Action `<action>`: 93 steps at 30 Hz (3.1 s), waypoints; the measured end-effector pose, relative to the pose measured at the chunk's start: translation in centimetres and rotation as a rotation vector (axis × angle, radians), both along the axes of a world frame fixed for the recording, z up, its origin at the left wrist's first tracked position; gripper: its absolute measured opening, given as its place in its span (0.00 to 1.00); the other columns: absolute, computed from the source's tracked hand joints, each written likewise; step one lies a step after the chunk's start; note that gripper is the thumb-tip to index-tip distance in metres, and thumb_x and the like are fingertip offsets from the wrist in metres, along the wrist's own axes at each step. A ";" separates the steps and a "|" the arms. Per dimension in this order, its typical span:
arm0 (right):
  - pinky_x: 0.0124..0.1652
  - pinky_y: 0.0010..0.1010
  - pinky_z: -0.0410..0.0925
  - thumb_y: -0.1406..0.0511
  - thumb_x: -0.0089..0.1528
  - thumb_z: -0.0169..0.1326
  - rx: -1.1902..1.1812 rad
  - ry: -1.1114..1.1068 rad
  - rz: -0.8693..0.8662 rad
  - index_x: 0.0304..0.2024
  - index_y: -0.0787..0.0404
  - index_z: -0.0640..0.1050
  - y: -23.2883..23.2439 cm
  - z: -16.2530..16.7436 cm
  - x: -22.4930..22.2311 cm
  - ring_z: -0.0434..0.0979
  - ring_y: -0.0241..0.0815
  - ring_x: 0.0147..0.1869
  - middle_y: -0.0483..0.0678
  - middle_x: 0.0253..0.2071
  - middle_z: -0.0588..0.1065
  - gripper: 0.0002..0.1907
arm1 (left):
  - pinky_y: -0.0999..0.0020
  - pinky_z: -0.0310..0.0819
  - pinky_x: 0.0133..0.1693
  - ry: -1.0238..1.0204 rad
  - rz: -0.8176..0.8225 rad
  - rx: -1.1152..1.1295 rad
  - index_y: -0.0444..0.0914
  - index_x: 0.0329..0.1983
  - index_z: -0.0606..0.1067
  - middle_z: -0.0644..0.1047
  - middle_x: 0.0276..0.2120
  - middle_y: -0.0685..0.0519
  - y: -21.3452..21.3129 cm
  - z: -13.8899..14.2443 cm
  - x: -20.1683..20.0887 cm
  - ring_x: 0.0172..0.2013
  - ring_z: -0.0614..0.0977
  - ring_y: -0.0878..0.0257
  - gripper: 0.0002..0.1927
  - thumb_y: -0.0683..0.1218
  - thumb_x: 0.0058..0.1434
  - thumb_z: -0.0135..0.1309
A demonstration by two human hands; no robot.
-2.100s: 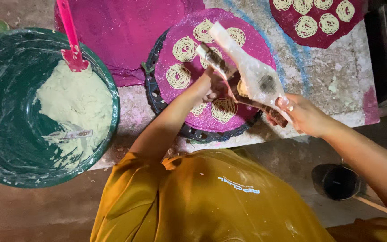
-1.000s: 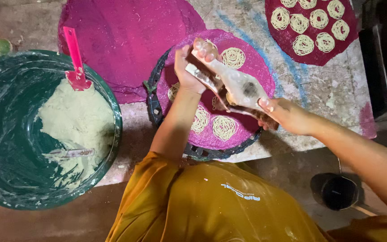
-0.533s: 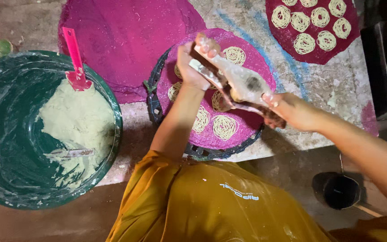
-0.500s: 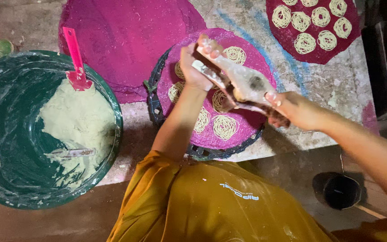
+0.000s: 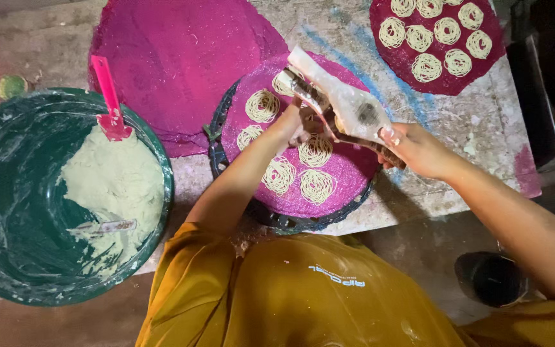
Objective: The person repeatedly scoops dough from a green bowl and extrudes it through a handheld press to form spiral noodles onto a purple mat. The person continues this process, filling the mat with multiple noodle spirals.
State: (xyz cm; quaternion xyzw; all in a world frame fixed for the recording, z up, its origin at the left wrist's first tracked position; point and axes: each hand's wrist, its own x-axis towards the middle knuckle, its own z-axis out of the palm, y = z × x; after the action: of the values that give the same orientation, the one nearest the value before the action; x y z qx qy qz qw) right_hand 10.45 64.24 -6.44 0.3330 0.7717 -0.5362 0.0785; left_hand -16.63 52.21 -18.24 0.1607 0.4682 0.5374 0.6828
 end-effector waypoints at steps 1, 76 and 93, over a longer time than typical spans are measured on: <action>0.31 0.31 0.69 0.46 0.70 0.38 -0.005 0.002 -0.035 0.40 0.65 0.77 0.0 -0.4 0.0 0.77 0.37 0.30 0.47 0.29 0.78 0.30 | 0.76 0.51 0.14 0.057 -0.086 -0.002 0.45 0.70 0.65 0.86 0.31 0.52 -0.7 -0.5 0.4 0.14 0.65 0.70 0.42 0.72 0.65 0.19; 0.26 0.34 0.66 0.44 0.69 0.33 -0.211 -0.091 -0.181 0.36 0.63 0.77 1.4 0.3 7.5 0.72 0.39 0.24 0.48 0.22 0.74 0.33 | 0.55 0.67 0.63 -0.406 0.391 0.407 0.40 0.60 0.71 0.82 0.45 0.53 1.3 5.5 6.4 0.53 0.80 0.57 0.21 0.55 0.71 0.41; 0.25 0.35 0.68 0.44 0.68 0.37 0.248 -0.283 -0.087 0.37 0.62 0.77 -3.1 4.4 6.5 0.74 0.39 0.22 0.47 0.20 0.73 0.30 | 0.60 0.65 0.39 -0.730 0.603 0.637 0.47 0.25 0.64 0.63 0.19 0.59 3.7 4.0 10.1 0.24 0.66 0.63 0.23 0.63 0.70 0.36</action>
State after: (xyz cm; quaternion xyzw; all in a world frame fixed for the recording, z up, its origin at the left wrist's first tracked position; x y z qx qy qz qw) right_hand 16.95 61.10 -2.05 0.4452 0.7980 -0.3877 0.1216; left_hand -6.57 55.88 -14.20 0.0219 0.0418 0.8438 0.5346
